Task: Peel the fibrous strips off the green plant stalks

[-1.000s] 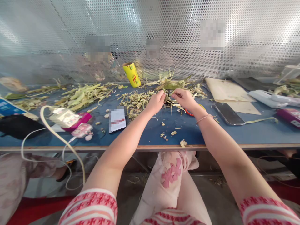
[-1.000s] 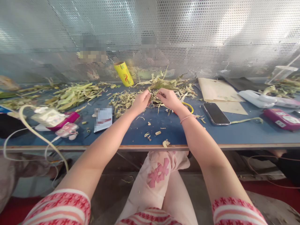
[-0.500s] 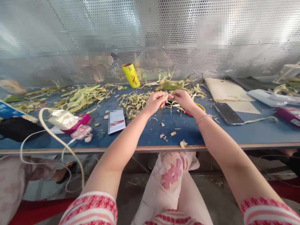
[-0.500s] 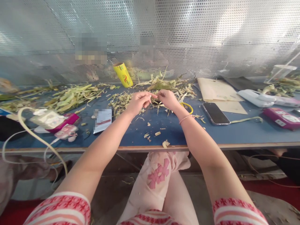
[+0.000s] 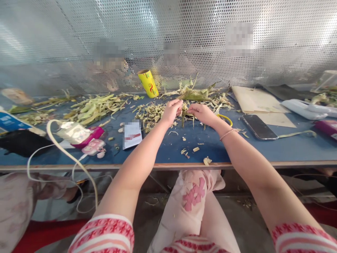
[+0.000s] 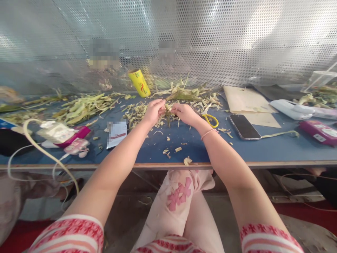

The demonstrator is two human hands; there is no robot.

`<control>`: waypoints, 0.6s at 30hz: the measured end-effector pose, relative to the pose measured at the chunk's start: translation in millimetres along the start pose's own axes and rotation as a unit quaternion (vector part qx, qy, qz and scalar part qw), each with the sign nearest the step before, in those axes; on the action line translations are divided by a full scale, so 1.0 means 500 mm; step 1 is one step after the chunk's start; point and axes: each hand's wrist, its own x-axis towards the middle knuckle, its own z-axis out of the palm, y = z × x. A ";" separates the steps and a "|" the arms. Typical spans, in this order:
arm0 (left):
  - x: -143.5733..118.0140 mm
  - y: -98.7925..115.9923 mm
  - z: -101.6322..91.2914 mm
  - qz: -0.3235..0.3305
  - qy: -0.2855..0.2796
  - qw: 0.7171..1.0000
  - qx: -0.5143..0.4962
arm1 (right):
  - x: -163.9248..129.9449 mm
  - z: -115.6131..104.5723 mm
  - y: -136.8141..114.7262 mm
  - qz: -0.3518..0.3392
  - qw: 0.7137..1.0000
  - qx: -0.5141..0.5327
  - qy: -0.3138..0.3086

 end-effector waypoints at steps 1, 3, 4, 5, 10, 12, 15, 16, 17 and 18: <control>0.004 -0.006 -0.005 -0.008 0.006 1.000 0.002 | 0.000 0.001 -0.001 -0.002 1.000 -0.004 -0.003; 0.010 -0.016 -0.012 -0.014 0.018 1.000 0.001 | 0.001 0.002 0.000 -0.003 1.000 -0.012 -0.008; 0.013 -0.020 -0.014 -0.010 0.021 1.000 -0.001 | 0.001 0.001 0.001 -0.002 1.000 -0.015 -0.010; 0.016 -0.022 -0.015 -0.006 0.025 1.000 -0.004 | 0.002 0.000 0.002 0.000 1.000 -0.017 -0.012; 0.022 -0.023 -0.012 -0.015 0.043 0.999 -0.003 | 0.002 -0.011 0.005 -0.006 0.999 -0.010 -0.034; 0.025 -0.023 -0.011 -0.019 0.049 0.999 -0.005 | 0.000 -0.016 0.005 -0.012 0.999 -0.003 -0.046; 0.026 -0.024 -0.011 -0.028 0.055 0.998 -0.004 | -0.004 -0.022 0.006 -0.023 0.998 0.007 -0.060; 0.026 -0.024 -0.010 -0.031 0.054 0.998 -0.001 | -0.004 -0.023 0.006 -0.025 0.998 0.010 -0.063; 0.025 -0.023 -0.009 -0.033 0.052 0.998 0.002 | -0.005 -0.024 0.007 -0.025 0.998 0.014 -0.063; 0.024 -0.021 -0.009 -0.033 0.049 0.998 0.004 | -0.005 -0.024 0.008 -0.023 0.998 0.019 -0.060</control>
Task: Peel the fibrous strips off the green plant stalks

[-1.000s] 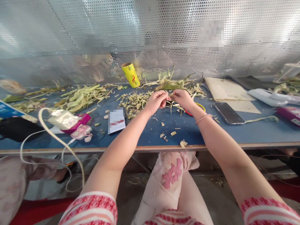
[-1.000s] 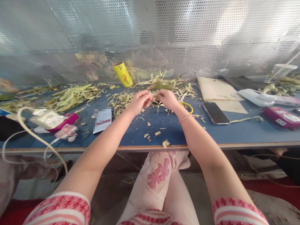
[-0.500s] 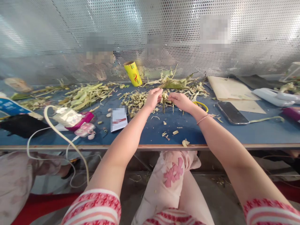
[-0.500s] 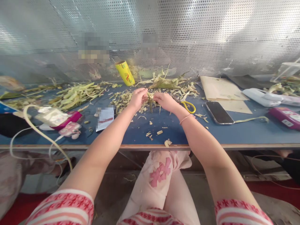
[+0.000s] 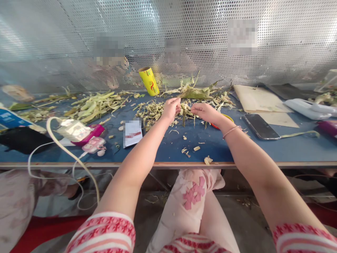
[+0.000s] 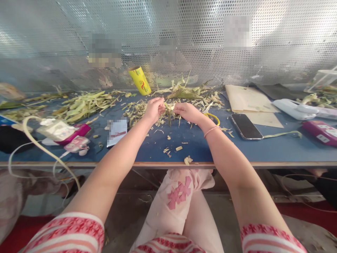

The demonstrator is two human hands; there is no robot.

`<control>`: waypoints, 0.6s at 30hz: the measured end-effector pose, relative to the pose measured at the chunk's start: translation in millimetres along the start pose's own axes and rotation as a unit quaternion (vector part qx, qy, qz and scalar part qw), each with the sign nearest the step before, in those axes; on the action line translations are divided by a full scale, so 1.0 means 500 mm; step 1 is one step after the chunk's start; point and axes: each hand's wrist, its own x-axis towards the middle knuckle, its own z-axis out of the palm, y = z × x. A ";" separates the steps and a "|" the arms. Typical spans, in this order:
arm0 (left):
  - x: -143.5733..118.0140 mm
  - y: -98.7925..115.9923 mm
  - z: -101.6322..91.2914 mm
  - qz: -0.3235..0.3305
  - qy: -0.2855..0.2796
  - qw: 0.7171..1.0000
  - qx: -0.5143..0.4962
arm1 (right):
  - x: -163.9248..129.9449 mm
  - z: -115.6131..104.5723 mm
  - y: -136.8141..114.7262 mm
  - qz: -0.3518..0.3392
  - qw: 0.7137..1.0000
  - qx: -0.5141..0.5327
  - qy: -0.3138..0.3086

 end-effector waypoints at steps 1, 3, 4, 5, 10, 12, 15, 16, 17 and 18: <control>-0.002 0.002 0.000 0.001 -0.005 1.000 0.000 | 0.000 0.000 0.001 0.004 1.000 0.003 0.007; -0.006 0.005 0.000 0.009 -0.017 1.000 -0.004 | 0.000 -0.001 0.003 0.018 0.999 0.001 0.028; -0.008 0.006 -0.001 0.018 -0.024 1.000 -0.006 | 0.001 -0.002 0.003 0.027 0.999 -0.005 0.037; -0.008 0.006 -0.003 0.031 -0.030 0.999 -0.006 | 0.001 -0.002 0.003 0.035 0.998 -0.011 0.046; -0.009 0.002 -0.009 0.083 -0.060 0.994 0.032 | -0.002 -0.003 -0.002 0.031 0.994 -0.019 0.108; -0.014 0.009 -0.008 0.081 -0.066 0.991 0.084 | -0.004 -0.003 -0.005 0.017 0.990 -0.019 0.137; -0.026 0.030 -0.002 0.105 -0.051 0.976 0.182 | -0.004 -0.003 -0.006 -0.001 0.985 -0.035 0.166; -0.030 0.036 0.000 0.120 -0.049 0.970 0.206 | -0.004 -0.004 -0.007 -0.006 0.984 -0.042 0.173; -0.033 0.041 0.002 0.134 -0.051 0.964 0.223 | -0.004 -0.004 -0.007 -0.010 0.983 -0.046 0.178; -0.035 0.043 0.003 0.142 -0.053 0.961 0.232 | -0.003 -0.005 -0.008 -0.013 0.982 -0.048 0.182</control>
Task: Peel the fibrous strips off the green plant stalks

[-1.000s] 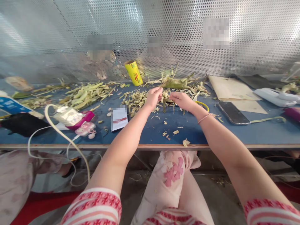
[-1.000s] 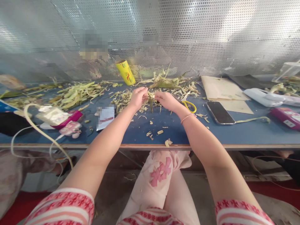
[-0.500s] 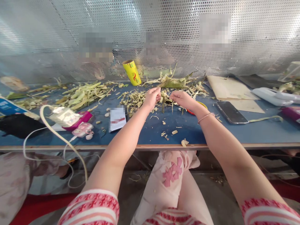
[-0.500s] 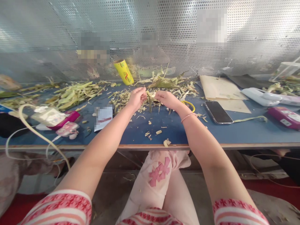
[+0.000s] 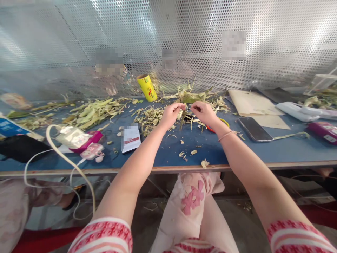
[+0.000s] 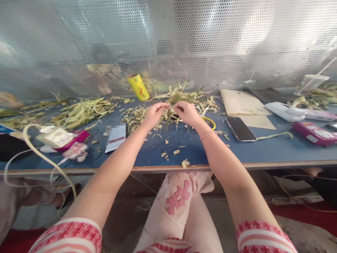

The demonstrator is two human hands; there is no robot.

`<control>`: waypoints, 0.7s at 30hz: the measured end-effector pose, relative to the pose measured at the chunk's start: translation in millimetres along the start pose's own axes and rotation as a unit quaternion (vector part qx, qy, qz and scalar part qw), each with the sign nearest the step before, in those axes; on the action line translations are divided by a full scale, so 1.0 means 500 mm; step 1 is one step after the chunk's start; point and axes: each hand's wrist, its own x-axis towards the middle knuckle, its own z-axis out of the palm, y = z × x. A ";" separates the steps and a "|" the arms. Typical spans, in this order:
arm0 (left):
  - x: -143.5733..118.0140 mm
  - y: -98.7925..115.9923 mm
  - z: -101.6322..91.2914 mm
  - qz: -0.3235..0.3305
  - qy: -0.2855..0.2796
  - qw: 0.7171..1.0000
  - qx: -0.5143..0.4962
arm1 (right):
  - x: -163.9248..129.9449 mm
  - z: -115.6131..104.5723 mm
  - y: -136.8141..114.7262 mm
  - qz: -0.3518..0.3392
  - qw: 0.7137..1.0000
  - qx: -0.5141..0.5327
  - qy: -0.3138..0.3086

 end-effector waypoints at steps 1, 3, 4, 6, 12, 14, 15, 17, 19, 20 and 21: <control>-0.001 0.001 0.001 0.003 0.001 1.000 0.002 | 0.001 0.000 0.000 0.001 1.000 0.002 0.005; -0.001 -0.001 0.004 -0.002 0.015 1.000 -0.017 | 0.003 0.000 -0.001 0.014 1.000 0.017 0.012; 0.000 -0.004 0.006 -0.008 0.027 0.999 -0.035 | 0.005 0.001 -0.001 0.026 0.999 0.031 0.015; 0.002 -0.007 0.010 -0.021 0.050 0.996 -0.074 | 0.007 0.003 -0.003 0.054 0.996 0.068 0.020; 0.002 0.007 0.013 -0.070 0.055 0.990 -0.109 | 0.010 0.005 -0.009 0.101 0.980 0.170 0.013; 0.000 0.011 0.013 -0.067 0.054 0.993 -0.087 | 0.009 0.001 -0.011 0.105 0.978 0.178 0.013; -0.001 0.013 0.013 -0.062 0.055 0.994 -0.075 | 0.009 -0.001 -0.012 0.103 0.980 0.172 0.012; -0.003 0.013 0.015 -0.049 0.054 0.996 -0.052 | 0.009 -0.006 -0.013 0.092 0.985 0.144 0.004; -0.004 0.012 0.017 -0.037 0.053 0.997 -0.029 | 0.008 -0.009 -0.015 0.077 0.989 0.122 -0.010; -0.003 0.011 0.018 -0.034 0.054 0.998 -0.021 | 0.008 -0.011 -0.015 0.069 0.991 0.117 -0.014; -0.003 0.010 0.019 -0.033 0.055 0.998 -0.018 | 0.007 -0.012 -0.014 0.057 0.992 0.113 -0.016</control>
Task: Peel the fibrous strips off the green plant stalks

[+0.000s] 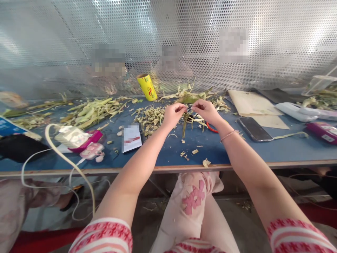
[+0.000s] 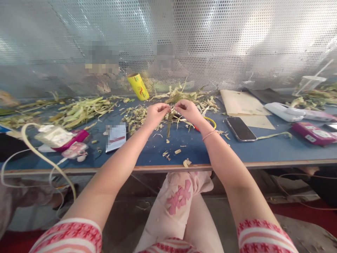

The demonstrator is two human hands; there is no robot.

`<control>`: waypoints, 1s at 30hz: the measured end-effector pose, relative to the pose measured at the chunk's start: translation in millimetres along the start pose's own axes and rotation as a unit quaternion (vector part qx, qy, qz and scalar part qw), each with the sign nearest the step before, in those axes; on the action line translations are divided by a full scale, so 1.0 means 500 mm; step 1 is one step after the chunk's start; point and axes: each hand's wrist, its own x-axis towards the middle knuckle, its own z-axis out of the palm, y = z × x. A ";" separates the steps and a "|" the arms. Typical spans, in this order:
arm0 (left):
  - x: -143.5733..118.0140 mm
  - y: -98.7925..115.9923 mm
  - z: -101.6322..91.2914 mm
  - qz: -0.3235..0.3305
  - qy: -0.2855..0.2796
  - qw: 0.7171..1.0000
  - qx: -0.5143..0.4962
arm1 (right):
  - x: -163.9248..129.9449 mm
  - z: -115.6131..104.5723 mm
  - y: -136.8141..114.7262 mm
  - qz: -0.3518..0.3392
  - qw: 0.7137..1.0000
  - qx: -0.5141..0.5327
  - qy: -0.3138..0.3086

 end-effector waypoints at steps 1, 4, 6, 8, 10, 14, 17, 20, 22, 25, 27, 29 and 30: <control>0.001 -0.001 0.001 -0.003 0.002 1.000 -0.001 | -0.001 -0.001 0.000 -0.016 1.000 -0.008 -0.002; 0.002 -0.001 0.003 -0.037 0.010 0.999 -0.026 | -0.005 -0.006 0.001 -0.088 0.994 -0.060 -0.006; 0.002 0.000 0.004 -0.061 0.011 0.997 -0.037 | -0.009 -0.008 0.000 -0.141 0.985 -0.099 -0.013; 0.001 0.000 0.003 -0.065 0.001 0.997 -0.029 | -0.011 -0.008 0.000 -0.186 0.974 -0.125 -0.026; 0.000 -0.003 0.003 -0.049 -0.021 0.998 -0.015 | -0.011 -0.005 0.001 -0.214 0.966 -0.145 -0.032; -0.002 -0.010 0.005 -0.036 -0.070 0.997 -0.023 | -0.008 0.001 0.012 -0.205 0.963 -0.173 0.017; -0.002 -0.013 0.008 -0.059 -0.092 0.993 -0.044 | -0.006 0.003 0.021 -0.184 0.968 -0.169 0.040; -0.003 -0.010 0.010 -0.047 -0.114 0.992 -0.032 | -0.004 0.005 0.026 -0.171 0.969 -0.171 0.043; -0.005 -0.005 0.009 -0.031 -0.120 0.992 -0.011 | -0.002 0.007 0.028 -0.171 0.967 -0.181 0.054; -0.008 0.005 0.007 -0.027 -0.123 0.992 0.019 | -0.002 0.012 0.028 -0.177 0.962 -0.195 0.078; -0.008 0.008 0.006 -0.031 -0.117 0.992 0.026 | -0.003 0.014 0.024 -0.178 0.960 -0.192 0.099; -0.006 0.007 0.007 -0.038 -0.103 0.994 0.015 | -0.006 0.014 0.018 -0.171 0.961 -0.182 0.115; -0.005 0.005 0.008 -0.044 -0.096 0.994 0.005 | -0.008 0.012 0.014 -0.168 0.963 -0.176 0.115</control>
